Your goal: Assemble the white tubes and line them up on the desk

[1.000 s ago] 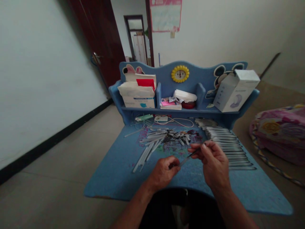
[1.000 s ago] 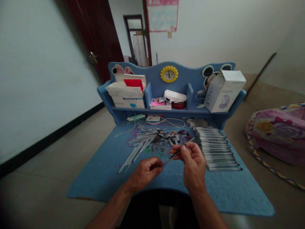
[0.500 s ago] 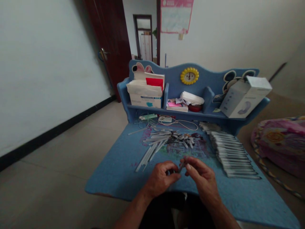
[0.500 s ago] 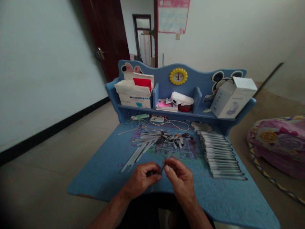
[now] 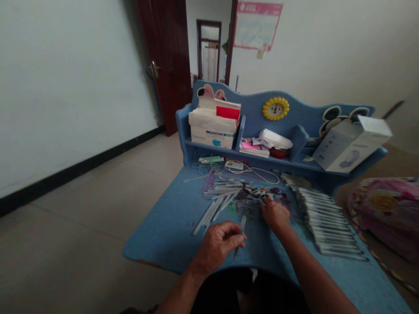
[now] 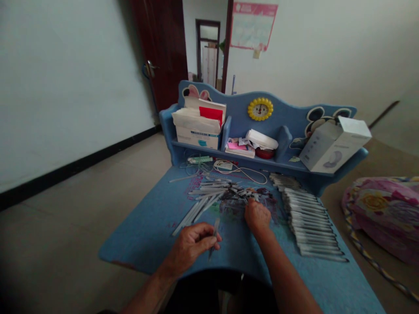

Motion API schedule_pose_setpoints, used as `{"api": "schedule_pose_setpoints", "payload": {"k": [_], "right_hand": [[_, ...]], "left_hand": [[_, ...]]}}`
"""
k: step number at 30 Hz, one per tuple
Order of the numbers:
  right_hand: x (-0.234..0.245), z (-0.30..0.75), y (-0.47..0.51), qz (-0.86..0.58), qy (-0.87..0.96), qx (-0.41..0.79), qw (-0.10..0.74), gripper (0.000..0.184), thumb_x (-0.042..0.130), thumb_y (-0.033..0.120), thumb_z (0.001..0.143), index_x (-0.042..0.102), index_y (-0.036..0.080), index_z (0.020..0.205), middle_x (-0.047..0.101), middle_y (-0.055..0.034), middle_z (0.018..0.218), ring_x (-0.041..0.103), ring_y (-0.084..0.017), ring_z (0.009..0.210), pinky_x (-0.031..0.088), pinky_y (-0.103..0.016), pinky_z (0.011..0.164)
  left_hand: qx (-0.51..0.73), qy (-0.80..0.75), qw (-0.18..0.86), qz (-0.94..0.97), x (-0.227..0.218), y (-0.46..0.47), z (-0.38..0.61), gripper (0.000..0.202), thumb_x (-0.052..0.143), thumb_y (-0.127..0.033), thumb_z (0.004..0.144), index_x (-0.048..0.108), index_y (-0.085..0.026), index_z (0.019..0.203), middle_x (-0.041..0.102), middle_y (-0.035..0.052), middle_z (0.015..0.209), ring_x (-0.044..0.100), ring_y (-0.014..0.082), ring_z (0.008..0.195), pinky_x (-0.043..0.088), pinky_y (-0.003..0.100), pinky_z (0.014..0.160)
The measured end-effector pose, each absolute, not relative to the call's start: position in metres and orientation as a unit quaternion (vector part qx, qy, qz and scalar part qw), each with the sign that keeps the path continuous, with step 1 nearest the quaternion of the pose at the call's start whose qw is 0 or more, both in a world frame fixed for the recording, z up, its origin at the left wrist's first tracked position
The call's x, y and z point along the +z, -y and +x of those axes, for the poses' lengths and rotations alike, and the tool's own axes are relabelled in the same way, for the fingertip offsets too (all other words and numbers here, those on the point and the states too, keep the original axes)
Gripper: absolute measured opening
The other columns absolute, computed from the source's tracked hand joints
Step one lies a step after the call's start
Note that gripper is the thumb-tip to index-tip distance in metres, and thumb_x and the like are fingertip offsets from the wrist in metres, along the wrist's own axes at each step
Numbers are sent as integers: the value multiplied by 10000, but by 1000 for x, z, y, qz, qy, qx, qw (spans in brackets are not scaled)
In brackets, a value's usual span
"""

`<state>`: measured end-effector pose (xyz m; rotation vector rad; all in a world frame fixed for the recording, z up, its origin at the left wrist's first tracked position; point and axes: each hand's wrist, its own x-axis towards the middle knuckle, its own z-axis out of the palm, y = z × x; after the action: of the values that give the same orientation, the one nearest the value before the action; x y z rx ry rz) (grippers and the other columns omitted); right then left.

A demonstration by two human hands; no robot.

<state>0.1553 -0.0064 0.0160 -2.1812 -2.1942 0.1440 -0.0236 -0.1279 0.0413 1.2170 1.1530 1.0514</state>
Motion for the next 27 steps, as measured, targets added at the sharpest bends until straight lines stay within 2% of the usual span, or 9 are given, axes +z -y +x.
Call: {"api": "schedule_pose_setpoints", "payload": {"k": [5, 9, 16, 21, 23, 27], "right_hand": [[14, 156, 6, -700, 713, 38, 2, 260, 402, 277, 877, 625, 168, 952, 692, -151, 861, 663, -249, 814, 463, -324, 659], [11, 159, 11, -690, 723, 30, 17, 270, 383, 258, 885, 622, 147, 944, 682, -148, 876, 656, -251, 816, 458, -324, 668], [5, 167, 21, -673, 733, 50, 87, 244, 418, 261, 869, 621, 156, 955, 644, -135, 989, 632, -246, 845, 442, -308, 675], [9, 168, 34, -653, 733, 102, 160, 190, 467, 238, 833, 636, 168, 885, 664, -94, 902, 624, -213, 803, 436, -291, 698], [10, 163, 48, -624, 731, 179, 213, 169, 497, 277, 822, 634, 177, 828, 666, -46, 764, 620, -185, 709, 447, -271, 653], [10, 147, 88, -482, 566, 547, 385, 209, 676, 368, 686, 597, 175, 701, 574, 26, 491, 515, -134, 447, 408, -241, 466]], "left_hand": [[484, -458, 568, 483, 35, 128, -25, 150, 613, -259, 743, 562, -145, 827, 684, 50, 768, 645, 165, 681, 481, 279, 670], [490, -460, 561, 483, 36, 128, -23, 136, 594, -242, 761, 573, -134, 842, 679, 54, 777, 650, 169, 709, 487, 285, 691], [500, -461, 554, 480, 32, 128, -23, 131, 591, -236, 765, 581, -136, 849, 680, 51, 823, 653, 169, 737, 495, 289, 712], [516, -478, 532, 472, 31, 126, -24, 134, 596, -239, 761, 571, -134, 840, 689, 64, 816, 656, 177, 744, 498, 300, 722], [535, -482, 522, 457, 36, 125, -25, 137, 599, -243, 758, 573, -131, 833, 690, 66, 815, 659, 179, 742, 500, 299, 719], [591, -491, 499, 401, 47, 124, -29, 181, 624, -263, 739, 576, -128, 849, 694, 74, 842, 663, 182, 732, 510, 289, 685]]}}
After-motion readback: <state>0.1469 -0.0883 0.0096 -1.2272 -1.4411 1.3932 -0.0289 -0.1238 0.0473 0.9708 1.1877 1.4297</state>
